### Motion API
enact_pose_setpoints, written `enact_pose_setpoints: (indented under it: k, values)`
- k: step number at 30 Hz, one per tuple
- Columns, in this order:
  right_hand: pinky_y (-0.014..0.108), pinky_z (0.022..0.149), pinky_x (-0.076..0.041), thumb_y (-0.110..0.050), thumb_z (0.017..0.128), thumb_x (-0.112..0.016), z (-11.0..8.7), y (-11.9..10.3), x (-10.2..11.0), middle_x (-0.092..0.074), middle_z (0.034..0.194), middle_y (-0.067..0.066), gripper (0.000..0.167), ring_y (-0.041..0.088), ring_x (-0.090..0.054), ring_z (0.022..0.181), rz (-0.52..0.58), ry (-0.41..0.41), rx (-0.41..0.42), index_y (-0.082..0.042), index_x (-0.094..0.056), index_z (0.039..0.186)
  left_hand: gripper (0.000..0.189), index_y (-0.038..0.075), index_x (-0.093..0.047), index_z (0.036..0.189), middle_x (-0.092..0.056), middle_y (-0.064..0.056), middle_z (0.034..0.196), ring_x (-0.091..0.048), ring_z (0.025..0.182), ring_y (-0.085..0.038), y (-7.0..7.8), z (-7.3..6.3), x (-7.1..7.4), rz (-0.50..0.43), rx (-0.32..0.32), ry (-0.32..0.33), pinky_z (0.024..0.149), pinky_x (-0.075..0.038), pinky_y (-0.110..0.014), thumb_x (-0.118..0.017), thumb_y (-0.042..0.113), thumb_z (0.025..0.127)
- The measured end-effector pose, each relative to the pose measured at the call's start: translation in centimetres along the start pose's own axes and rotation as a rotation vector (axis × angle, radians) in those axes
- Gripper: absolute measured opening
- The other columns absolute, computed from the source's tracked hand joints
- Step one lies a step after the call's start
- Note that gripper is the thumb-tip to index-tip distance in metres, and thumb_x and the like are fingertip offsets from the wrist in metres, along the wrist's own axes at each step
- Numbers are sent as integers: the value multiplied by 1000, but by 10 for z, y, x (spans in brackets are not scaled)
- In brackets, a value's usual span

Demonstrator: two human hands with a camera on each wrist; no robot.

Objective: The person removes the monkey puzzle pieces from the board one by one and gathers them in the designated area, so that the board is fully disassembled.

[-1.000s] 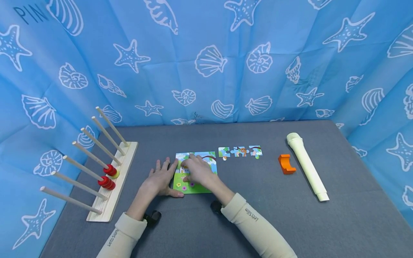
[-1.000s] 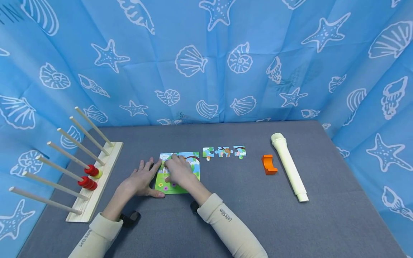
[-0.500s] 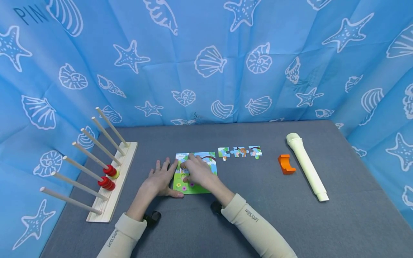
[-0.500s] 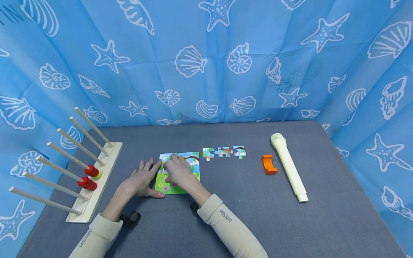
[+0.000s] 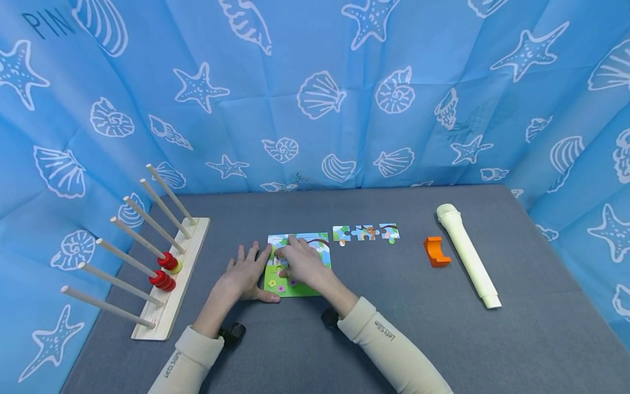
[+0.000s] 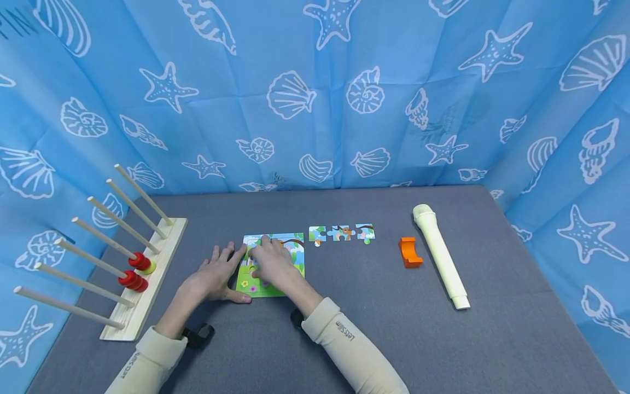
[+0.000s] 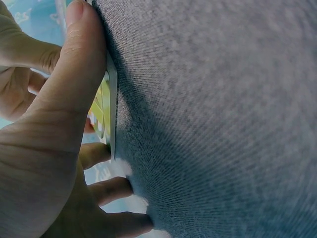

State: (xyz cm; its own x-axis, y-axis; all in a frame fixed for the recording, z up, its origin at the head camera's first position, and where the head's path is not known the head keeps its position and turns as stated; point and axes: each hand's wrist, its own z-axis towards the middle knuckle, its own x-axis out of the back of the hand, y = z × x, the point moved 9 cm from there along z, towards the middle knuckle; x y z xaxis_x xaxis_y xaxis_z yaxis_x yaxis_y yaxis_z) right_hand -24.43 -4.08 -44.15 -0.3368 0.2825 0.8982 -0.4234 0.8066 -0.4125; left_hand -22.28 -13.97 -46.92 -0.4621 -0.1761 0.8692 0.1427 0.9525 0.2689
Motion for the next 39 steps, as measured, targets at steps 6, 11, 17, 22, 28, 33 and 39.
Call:
enact_pose_setpoints:
  k: [6, 11, 17, 22, 28, 33, 39]
  values:
    - [44, 84, -54, -30, 90, -79, -2, 0, 2, -61, 129, 12, 44, 26, -56, 108, 9, 5, 3, -18, -71, 131, 123, 9, -15, 165, -11, -33, 168, -9, 152, -62, -1, -2, 0, -1, 4, 4, 117, -23, -76, -86, 56, 76]
    - [42, 84, -55, -31, 90, -80, -6, 1, 6, -61, 129, 12, 45, 26, -57, 107, 17, 12, 15, -17, -71, 131, 123, 8, -16, 165, -11, -33, 168, -9, 152, -62, 0, -2, 0, -5, 1, 4, 117, -23, -76, -87, 56, 75]
    - [39, 81, -53, -29, 89, -81, -13, 3, 15, -63, 118, 10, 44, 25, -57, 100, 37, 43, 46, -14, -71, 130, 124, 8, -16, 165, -12, -33, 167, -9, 151, -63, 0, -1, -1, 9, -3, 1, 116, -24, -76, -86, 57, 75]
    - [38, 76, -52, -30, 88, -82, -20, 8, 23, -62, 112, 9, 46, 22, -56, 92, 50, 57, 61, -14, -71, 130, 125, 8, -16, 165, -12, -33, 167, -9, 151, -63, 0, -1, -1, -3, 2, -1, 116, -24, -76, -87, 57, 74]
    - [39, 74, -51, -31, 88, -81, -29, 19, 32, -62, 110, 9, 48, 23, -55, 91, 51, 60, 49, -14, -70, 131, 126, 7, -16, 165, -11, -34, 167, -8, 151, -63, -1, 0, -2, -7, 4, -8, 116, -23, -76, -87, 57, 74]
    - [37, 72, -48, -28, 87, -82, -37, 31, 42, -62, 110, 9, 47, 23, -53, 91, 12, 86, 58, -14, -70, 131, 126, 9, -15, 165, -9, -32, 168, -7, 152, -62, -2, 0, -2, -7, 18, -7, 117, -22, -76, -87, 57, 74]
    - [32, 64, -41, -27, 86, -82, -50, 52, 54, -60, 108, 8, 48, 19, -48, 84, -22, 94, 41, -15, -71, 131, 126, 8, -15, 165, -10, -32, 168, -7, 152, -61, -1, 0, -1, -11, 20, -1, 117, -22, -76, -88, 56, 73]
